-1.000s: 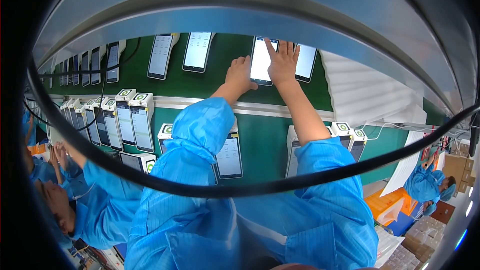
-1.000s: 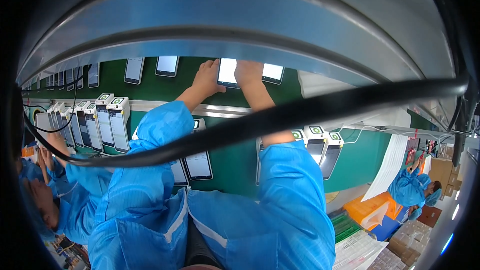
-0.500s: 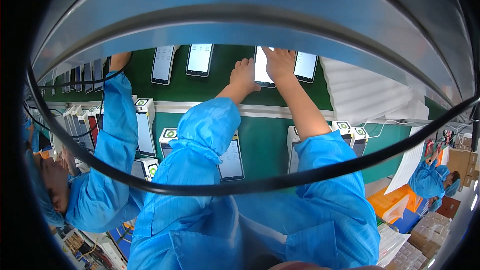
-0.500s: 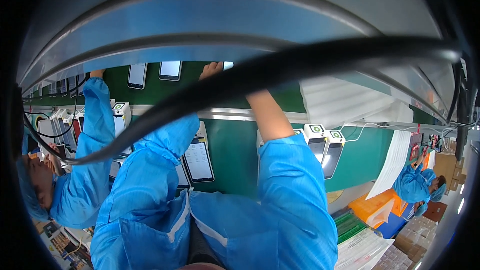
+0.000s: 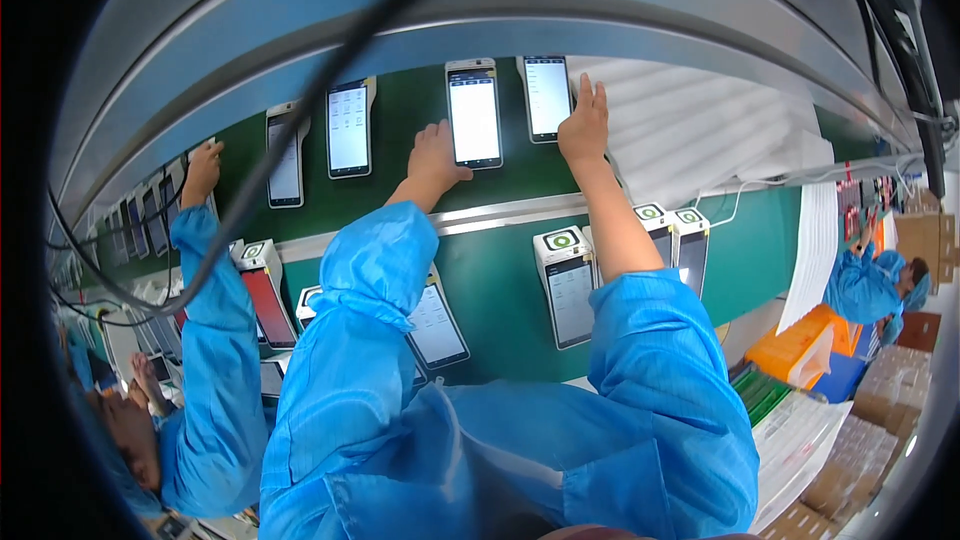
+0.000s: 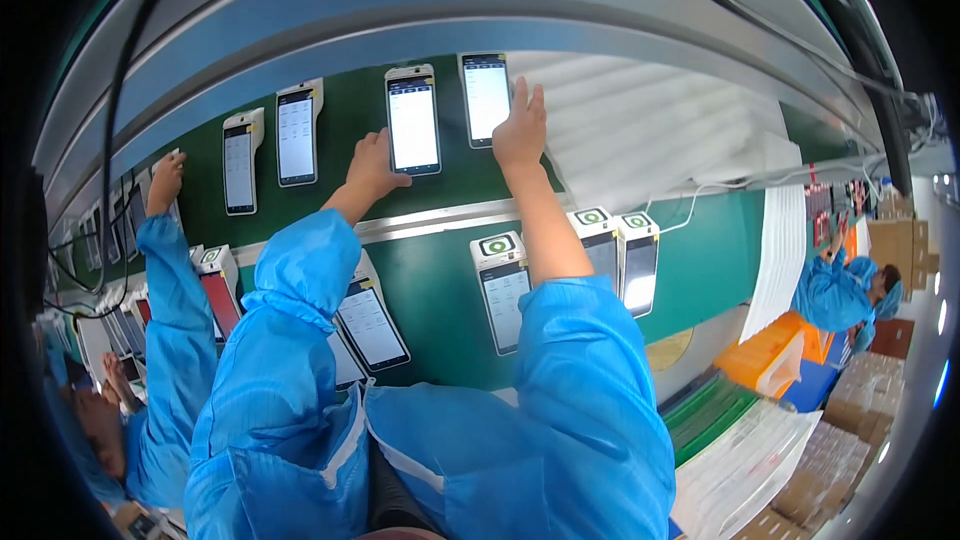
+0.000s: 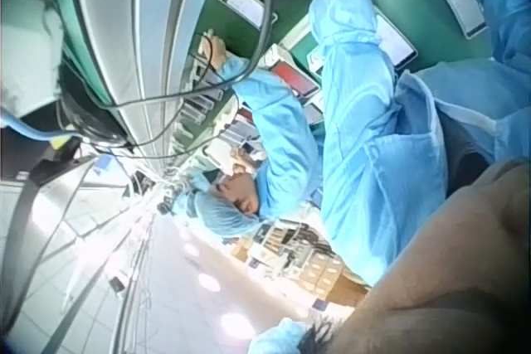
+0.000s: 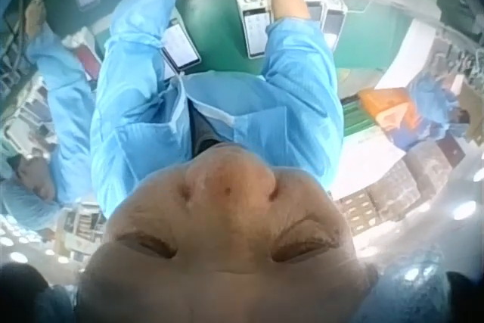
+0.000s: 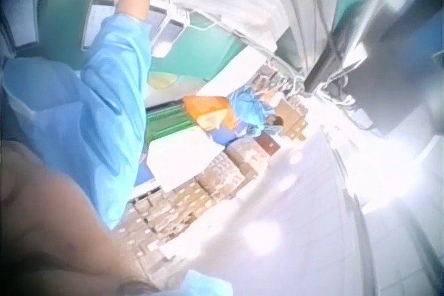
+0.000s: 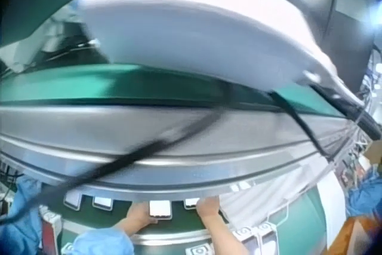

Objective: The person inspects and tests multiple handheld electronic devices by hand on an electronics factory assembly line.

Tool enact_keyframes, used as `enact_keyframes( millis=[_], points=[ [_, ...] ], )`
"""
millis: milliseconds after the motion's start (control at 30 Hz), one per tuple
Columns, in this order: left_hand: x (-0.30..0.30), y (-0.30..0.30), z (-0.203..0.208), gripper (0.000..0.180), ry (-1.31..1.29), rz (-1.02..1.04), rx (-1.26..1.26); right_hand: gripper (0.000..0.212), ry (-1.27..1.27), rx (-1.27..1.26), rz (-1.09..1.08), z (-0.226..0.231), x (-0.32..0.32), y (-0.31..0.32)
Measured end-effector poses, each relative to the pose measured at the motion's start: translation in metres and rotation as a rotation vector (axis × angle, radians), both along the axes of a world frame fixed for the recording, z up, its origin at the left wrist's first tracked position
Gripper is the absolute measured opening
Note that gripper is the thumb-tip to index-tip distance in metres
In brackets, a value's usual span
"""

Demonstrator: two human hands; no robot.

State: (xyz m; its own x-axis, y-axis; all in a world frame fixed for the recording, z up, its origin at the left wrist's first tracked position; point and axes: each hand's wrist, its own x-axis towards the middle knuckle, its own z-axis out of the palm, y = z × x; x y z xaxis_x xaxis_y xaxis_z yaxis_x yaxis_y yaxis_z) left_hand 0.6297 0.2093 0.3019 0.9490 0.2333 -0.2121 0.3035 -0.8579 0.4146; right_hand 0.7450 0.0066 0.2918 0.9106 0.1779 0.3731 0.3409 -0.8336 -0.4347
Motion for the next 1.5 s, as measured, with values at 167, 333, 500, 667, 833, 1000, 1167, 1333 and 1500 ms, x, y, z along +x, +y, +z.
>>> enact_keyframes(
  millis=[167,333,500,667,833,1000,1167,1333,1500],
  points=[
    [0.003,-0.007,-0.002,0.079,-0.032,-0.002,0.043,0.060,0.225,0.029,0.069,0.011,0.009,-0.009],
    [0.006,-0.010,0.005,0.089,0.043,-0.030,0.008,0.068,0.198,-0.093,0.186,0.014,0.024,-0.004],
    [0.006,-0.013,0.003,0.093,0.036,-0.024,0.006,0.076,0.318,-0.372,0.236,0.031,0.031,0.010],
    [0.008,-0.018,0.005,0.095,0.020,-0.028,-0.003,0.078,0.394,-0.446,0.193,0.030,0.041,0.011],
    [0.015,-0.027,0.011,0.079,0.148,0.061,-0.012,0.075,0.515,-0.189,0.168,0.033,0.045,0.015],
    [0.017,-0.029,-0.001,0.064,0.116,0.098,-0.164,0.075,0.456,-0.490,0.214,0.033,0.037,0.020],
    [0.020,-0.034,0.004,0.064,0.141,0.090,-0.159,0.074,0.368,-0.559,0.218,0.029,0.041,0.020],
    [0.020,-0.037,0.001,0.068,0.111,0.089,-0.167,0.072,0.353,-0.635,0.255,0.031,0.042,0.021],
    [0.021,-0.041,0.007,0.065,0.075,0.090,-0.213,0.075,0.374,-0.593,0.249,0.034,0.041,0.017]
  ],
)
